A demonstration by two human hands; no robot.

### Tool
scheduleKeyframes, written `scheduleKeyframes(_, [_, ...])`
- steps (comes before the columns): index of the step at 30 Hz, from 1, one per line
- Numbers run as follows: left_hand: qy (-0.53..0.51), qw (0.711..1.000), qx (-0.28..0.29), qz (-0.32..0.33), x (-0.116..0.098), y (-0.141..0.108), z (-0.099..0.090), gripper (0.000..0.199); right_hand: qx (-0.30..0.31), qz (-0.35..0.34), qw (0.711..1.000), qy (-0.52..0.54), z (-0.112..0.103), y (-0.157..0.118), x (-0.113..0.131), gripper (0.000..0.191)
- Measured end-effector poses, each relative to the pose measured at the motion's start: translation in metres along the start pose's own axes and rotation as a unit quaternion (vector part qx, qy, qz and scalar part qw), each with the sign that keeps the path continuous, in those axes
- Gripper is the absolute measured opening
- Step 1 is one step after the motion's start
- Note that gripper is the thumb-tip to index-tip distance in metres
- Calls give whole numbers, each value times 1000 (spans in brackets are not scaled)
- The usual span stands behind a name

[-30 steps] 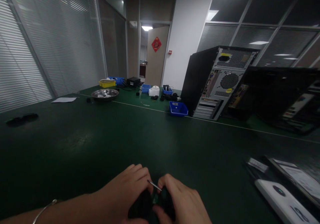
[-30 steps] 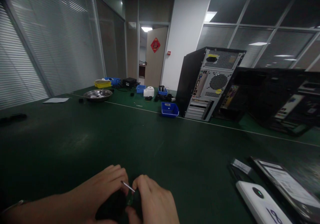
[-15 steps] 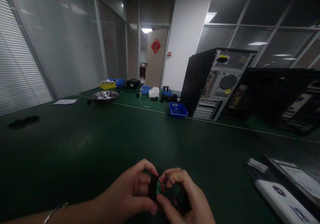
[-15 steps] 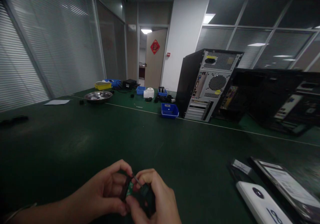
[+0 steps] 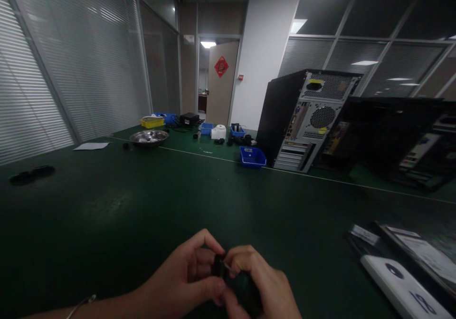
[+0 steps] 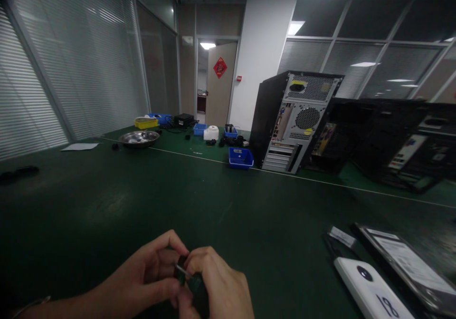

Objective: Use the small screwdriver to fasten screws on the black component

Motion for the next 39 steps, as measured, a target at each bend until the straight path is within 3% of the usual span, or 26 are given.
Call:
scheduleKeyframes(6, [45, 999, -5, 17, 1, 2, -3, 28, 21, -9, 1000, -17, 0, 1, 4, 30])
scheduleKeyframes(9, [98, 994, -45, 25, -4, 2, -8, 35, 3, -3, 1000, 9, -1, 1, 3, 30])
scheduleKeyframes(13, [149, 985, -76, 39, -11, 3, -13, 26, -3, 12, 1000, 24, -3, 2, 1, 29])
scheduleKeyframes(20, [175, 981, -72, 48, -15, 4, -15, 24, 26, 50, 998, 9, -4, 4, 0, 25])
scheduleKeyframes(24, [189, 980, -50, 24, -14, 3, -14, 34, 29, 68, 997, 19, -6, 7, 2, 24])
scheduleKeyframes(28, [230, 970, -60, 46, -13, 2, -13, 41, 64, 74, 995, 34, -10, 9, 4, 25])
scheduleKeyframes(32, [161, 984, -62, 48, -12, 1, -13, 31, 82, 81, 993, 38, -12, 9, 2, 31])
scheduleKeyframes(39, [195, 977, -70, 47, -13, 1, -19, 22, 84, 88, 992, 28, -12, 12, 0, 35])
Point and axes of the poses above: each hand's wrist, its own y-axis towards the middle knuckle, its own z-axis out of the palm, x = y × z, the point moved 1 cm from there along y, towards the middle knuckle, and after that the axes turned 6 degrees about -x, right-handed, at the moved point
